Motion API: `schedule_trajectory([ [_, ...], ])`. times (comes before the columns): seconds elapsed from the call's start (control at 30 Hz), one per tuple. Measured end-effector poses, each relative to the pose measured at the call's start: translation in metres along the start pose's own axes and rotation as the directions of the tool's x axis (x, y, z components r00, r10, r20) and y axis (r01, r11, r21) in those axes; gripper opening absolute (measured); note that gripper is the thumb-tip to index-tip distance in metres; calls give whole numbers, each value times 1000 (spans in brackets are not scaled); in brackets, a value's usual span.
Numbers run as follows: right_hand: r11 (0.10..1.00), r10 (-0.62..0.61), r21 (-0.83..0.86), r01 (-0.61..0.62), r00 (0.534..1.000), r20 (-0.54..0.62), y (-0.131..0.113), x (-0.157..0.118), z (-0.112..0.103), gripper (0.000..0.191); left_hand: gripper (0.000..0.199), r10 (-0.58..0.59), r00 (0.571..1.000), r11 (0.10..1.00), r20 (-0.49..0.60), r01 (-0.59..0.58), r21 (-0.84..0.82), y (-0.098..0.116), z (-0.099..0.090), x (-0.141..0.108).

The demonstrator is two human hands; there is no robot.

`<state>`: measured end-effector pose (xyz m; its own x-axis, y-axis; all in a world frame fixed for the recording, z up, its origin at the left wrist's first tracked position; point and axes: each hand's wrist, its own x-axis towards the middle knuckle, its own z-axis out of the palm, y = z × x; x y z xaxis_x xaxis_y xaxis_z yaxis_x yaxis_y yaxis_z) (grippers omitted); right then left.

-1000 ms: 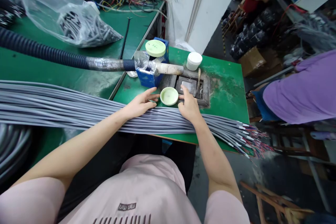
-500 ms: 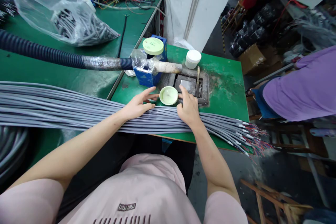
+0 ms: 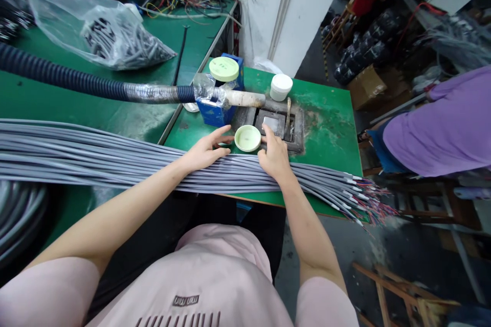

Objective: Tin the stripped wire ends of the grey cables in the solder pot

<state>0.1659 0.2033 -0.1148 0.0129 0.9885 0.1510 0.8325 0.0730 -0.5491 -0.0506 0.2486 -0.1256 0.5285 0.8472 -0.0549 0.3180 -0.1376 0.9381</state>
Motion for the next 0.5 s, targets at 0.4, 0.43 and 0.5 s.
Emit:
schedule_trajectory([
  [0.4, 995, -74, -90, 51, 960, -271, 11, -86, -68, 36, 42, 357, 933, 799, 39, -327, 506, 21, -8, -46],
  [0.43, 991, -62, -128, 26, 957, -285, 18, -100, -74, 35, 42, 355, 931, 755, 88, -341, 560, 22, -7, -50],
  [0.5, 971, -46, -239, -21, 962, -270, 37, -122, -80, 36, 47, 313, 940, 677, 136, -321, 662, 20, -4, -52],
])
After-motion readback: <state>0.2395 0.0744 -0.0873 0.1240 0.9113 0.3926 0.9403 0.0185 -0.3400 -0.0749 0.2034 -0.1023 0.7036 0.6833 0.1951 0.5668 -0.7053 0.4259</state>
